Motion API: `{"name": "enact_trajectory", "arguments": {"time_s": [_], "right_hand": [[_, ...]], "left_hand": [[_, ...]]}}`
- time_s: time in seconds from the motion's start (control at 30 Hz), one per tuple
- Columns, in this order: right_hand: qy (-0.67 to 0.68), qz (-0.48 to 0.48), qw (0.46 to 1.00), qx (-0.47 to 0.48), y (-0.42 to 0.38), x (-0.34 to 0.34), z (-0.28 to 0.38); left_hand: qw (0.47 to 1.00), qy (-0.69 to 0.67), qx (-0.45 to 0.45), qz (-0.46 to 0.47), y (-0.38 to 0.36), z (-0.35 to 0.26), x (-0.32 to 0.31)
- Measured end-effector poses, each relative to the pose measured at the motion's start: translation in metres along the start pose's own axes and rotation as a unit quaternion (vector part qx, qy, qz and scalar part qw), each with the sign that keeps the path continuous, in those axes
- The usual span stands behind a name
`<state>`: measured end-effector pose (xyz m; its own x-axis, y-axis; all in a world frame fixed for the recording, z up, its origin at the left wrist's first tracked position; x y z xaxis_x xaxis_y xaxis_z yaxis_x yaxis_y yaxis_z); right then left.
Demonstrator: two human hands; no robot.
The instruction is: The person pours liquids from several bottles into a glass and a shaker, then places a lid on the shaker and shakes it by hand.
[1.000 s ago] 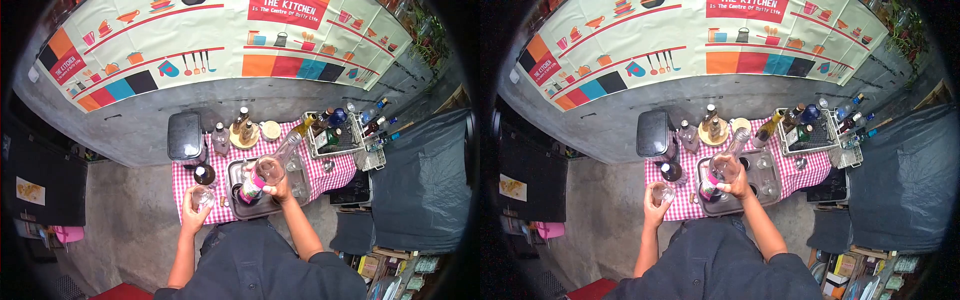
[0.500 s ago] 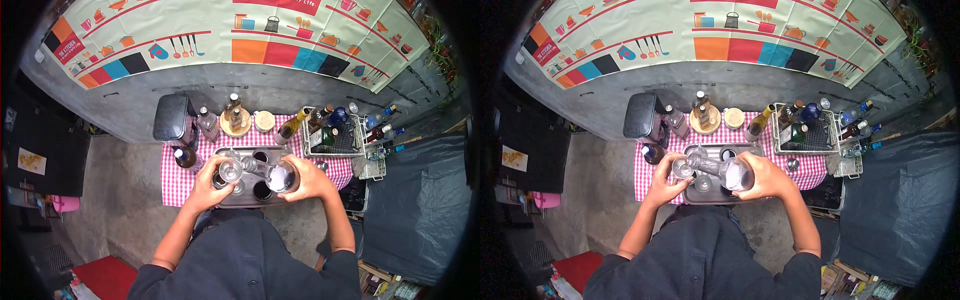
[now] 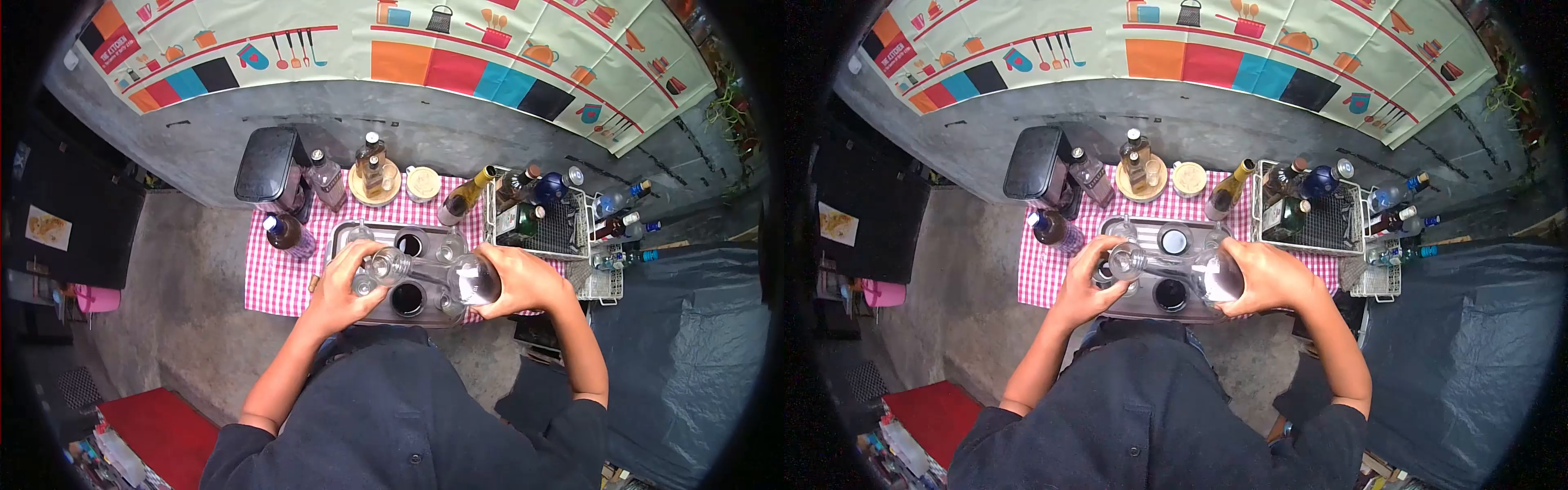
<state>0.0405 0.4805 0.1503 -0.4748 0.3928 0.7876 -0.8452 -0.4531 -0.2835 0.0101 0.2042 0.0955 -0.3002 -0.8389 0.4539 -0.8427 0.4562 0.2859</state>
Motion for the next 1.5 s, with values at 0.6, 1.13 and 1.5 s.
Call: {"name": "enact_trajectory", "arguments": {"time_s": [0.6, 1.13, 1.5], "right_hand": [[-0.063, 0.041, 0.997, -0.009, 0.024, 0.012, 0.026], [-0.089, 0.069, 0.992, -0.053, 0.053, 0.003, 0.066], [-0.091, 0.058, 0.993, -0.035, 0.057, 0.003, 0.077]], "left_hand": [[0.997, 0.071, -0.028, -0.03, -0.012, 0.002, 0.03], [0.995, 0.09, -0.04, -0.031, -0.019, 0.021, 0.07], [0.996, 0.079, -0.027, -0.028, -0.025, 0.036, 0.07]]}}
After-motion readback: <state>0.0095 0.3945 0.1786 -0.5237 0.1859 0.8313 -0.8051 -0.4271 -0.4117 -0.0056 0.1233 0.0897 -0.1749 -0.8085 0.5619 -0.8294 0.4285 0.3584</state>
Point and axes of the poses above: each hand's wrist, its own y-axis towards the middle knuckle, its own x-axis out of the back of the hand, z = x × y, the point moved 3 cm from there along y, towards the middle knuckle, and after that the axes turned 2 degrees about y, right-handed, at the moved point
